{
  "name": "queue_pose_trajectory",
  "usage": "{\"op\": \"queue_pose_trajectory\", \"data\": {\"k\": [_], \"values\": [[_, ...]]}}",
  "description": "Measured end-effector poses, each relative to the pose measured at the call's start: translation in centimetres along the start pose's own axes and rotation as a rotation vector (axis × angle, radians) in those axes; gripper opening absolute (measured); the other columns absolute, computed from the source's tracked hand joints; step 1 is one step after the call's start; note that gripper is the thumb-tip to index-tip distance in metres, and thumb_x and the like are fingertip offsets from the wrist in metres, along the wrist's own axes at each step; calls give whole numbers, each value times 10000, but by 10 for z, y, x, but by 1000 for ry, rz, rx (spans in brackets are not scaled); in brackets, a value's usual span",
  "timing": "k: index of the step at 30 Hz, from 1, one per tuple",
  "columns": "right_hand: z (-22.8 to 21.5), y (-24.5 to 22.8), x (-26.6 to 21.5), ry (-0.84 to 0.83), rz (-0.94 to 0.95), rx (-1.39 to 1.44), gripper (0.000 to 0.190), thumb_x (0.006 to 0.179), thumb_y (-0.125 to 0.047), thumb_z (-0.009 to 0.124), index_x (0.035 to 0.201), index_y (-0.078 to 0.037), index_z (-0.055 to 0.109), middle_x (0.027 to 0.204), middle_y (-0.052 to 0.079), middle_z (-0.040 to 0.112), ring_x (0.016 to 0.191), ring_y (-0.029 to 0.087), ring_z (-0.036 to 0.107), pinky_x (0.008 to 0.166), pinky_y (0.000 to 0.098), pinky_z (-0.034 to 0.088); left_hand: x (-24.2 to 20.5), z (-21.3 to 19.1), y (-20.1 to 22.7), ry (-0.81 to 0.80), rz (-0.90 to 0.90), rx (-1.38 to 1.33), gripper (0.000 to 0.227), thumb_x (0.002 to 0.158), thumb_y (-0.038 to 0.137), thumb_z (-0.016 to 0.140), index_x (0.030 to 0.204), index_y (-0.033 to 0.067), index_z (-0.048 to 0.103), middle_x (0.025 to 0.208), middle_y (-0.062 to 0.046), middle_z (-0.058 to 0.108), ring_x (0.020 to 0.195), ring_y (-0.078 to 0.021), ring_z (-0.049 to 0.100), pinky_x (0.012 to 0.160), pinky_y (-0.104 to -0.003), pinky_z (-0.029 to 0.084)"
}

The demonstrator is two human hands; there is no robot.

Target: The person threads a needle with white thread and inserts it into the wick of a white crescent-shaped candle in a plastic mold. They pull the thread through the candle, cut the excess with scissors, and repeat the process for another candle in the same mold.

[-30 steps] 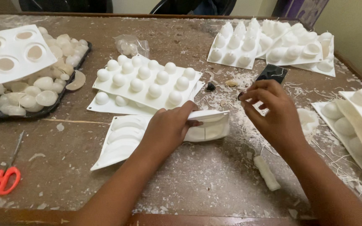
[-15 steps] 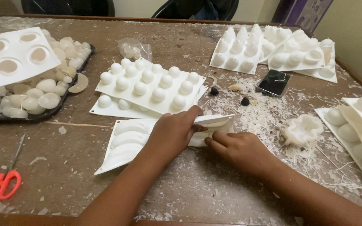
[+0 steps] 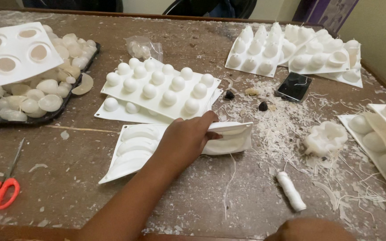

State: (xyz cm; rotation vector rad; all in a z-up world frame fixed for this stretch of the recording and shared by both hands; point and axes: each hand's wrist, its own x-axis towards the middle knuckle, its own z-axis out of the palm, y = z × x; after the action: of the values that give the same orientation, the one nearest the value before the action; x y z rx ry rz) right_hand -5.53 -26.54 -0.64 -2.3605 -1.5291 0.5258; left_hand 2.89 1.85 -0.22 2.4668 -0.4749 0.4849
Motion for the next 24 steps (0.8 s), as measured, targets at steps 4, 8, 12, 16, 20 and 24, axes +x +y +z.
{"op": "queue_pose_trajectory", "data": {"k": [4,8,12,16,20,24], "values": [[-37,28,-9,-40,634,-109,267,948,-352,619,1200,-328,707,1121,-74,778,869,105,747,765,291,626,0,-3,-1,65,110,32,211,889,85,672,1092,78,613,911,-141,752,806,-337,741,673,-453,558],[-62,60,0,102,809,-266,281,973,-349,605,1220,-257,702,1140,-53,782,907,137,767,826,300,637,-4,-2,0,72,123,11,208,878,107,695,1075,96,628,910,-131,754,817,-332,741,681,-450,562],[-71,80,25,209,637,-260,289,899,-335,710,1152,-199,749,1128,-6,763,871,153,754,797,279,630,-1,-6,3,59,124,47,181,884,120,708,1050,108,636,894,-110,768,786,-335,733,689,-465,540],[-77,93,60,210,667,118,298,882,-319,743,1143,-176,744,1083,21,766,762,172,730,716,301,628,-2,-6,5,5,60,20,183,902,122,684,1080,130,641,917,-104,763,805,-303,745,694,-439,556],[-75,106,82,221,670,155,201,856,-275,768,983,-122,797,881,51,816,660,151,700,619,289,589,-1,-7,4,16,69,30,234,880,84,676,1106,125,634,971,-99,766,820,-323,727,711,-446,552],[-78,120,70,296,801,482,246,879,-295,755,935,-65,821,698,128,760,536,193,592,507,321,492,-4,-6,-1,20,94,-14,212,897,107,678,1101,130,624,973,-79,776,841,-298,747,733,-444,545]]}}
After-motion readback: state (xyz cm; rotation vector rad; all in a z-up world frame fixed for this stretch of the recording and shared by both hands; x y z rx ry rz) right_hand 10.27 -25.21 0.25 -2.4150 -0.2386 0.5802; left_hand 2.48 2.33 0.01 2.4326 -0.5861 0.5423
